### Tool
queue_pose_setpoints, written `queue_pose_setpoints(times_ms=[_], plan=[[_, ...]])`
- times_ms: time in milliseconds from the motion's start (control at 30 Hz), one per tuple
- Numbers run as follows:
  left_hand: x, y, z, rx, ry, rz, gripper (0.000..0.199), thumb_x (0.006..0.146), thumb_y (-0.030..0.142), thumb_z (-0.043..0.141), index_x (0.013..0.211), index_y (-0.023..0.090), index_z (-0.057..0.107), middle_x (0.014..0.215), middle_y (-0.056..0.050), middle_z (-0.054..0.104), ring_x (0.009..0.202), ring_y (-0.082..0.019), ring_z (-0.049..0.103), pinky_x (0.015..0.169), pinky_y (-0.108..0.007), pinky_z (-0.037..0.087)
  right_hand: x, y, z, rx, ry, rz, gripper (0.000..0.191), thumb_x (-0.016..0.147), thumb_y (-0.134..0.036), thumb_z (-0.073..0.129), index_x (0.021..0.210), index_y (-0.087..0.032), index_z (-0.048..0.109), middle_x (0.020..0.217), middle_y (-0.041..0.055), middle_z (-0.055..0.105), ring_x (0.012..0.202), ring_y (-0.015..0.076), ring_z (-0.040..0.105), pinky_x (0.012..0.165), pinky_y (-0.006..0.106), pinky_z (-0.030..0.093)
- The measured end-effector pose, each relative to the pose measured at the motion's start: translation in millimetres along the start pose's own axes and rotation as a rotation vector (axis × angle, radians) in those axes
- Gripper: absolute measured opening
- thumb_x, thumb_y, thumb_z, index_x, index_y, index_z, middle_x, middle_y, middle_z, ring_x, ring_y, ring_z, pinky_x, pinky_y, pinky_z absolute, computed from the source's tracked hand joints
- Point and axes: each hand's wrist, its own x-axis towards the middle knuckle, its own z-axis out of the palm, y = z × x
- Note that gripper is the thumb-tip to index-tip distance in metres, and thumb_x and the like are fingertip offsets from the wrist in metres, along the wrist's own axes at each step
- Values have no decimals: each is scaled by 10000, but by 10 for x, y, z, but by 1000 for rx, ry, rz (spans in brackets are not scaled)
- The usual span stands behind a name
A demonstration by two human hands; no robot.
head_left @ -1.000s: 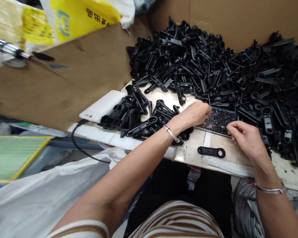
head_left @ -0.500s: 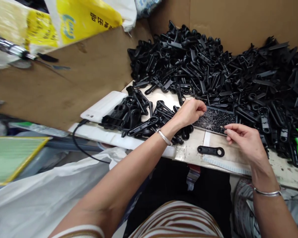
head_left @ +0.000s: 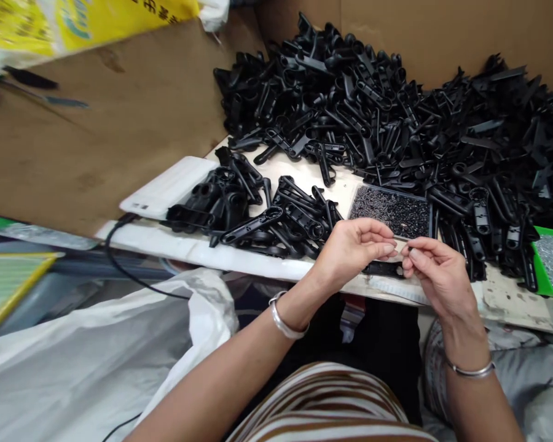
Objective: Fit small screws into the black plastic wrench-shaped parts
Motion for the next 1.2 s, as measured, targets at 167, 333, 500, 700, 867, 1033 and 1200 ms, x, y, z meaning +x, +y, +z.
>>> queue_pose_setpoints(times_ms=[167,333,500,700,867,1033,1200], plan=[[-67,-80,37,-9,-22,-9,236,630,179,814,786,94,658,692,-30,705,675,-136,692,675,-236,569,-106,52,-28,81,-2,62,188,698,-302,803,832,-204,715,736,16,685,561,99,591,520,215,533],[-116,-130,75,-15,-25,-3,204,635,160,799,776,96,666,713,-32,708,660,-118,679,680,-220,555,-171,79,-35,182,-14,147,195,684,-317,814,815,-211,717,709,2,644,532,75,536,473,175,503],[-145,-153,102,-53,-35,-15,187,634,148,793,760,99,663,707,-24,704,663,-114,679,680,-211,551,-200,106,-49,272,-13,209,210,656,-295,840,812,-213,726,704,-4,651,534,60,549,475,137,501],[-164,-170,109,-57,-41,-31,224,619,174,820,752,101,655,712,-30,706,673,-132,686,690,-238,567,-247,120,-60,240,4,179,161,675,-271,827,790,-218,727,715,0,677,532,66,566,476,143,502],[-179,-194,105,-35,-28,-16,196,628,151,803,748,99,658,714,-29,704,667,-117,679,693,-221,566,-321,160,-41,59,69,9,124,735,-254,792,844,-216,746,628,-6,671,536,92,603,565,201,541],[-193,-176,119,-13,-21,16,158,632,146,786,716,99,660,675,-21,692,642,-121,672,676,-227,577,-376,172,10,-267,209,-163,161,771,-261,765,919,-201,746,711,12,709,590,133,656,595,263,584],[-209,-177,128,77,-15,77,97,669,100,744,717,103,659,668,-14,687,619,-113,665,648,-205,559,-391,106,104,-349,250,-221,118,769,-251,757,874,-200,739,708,3,709,586,137,672,581,254,597]])
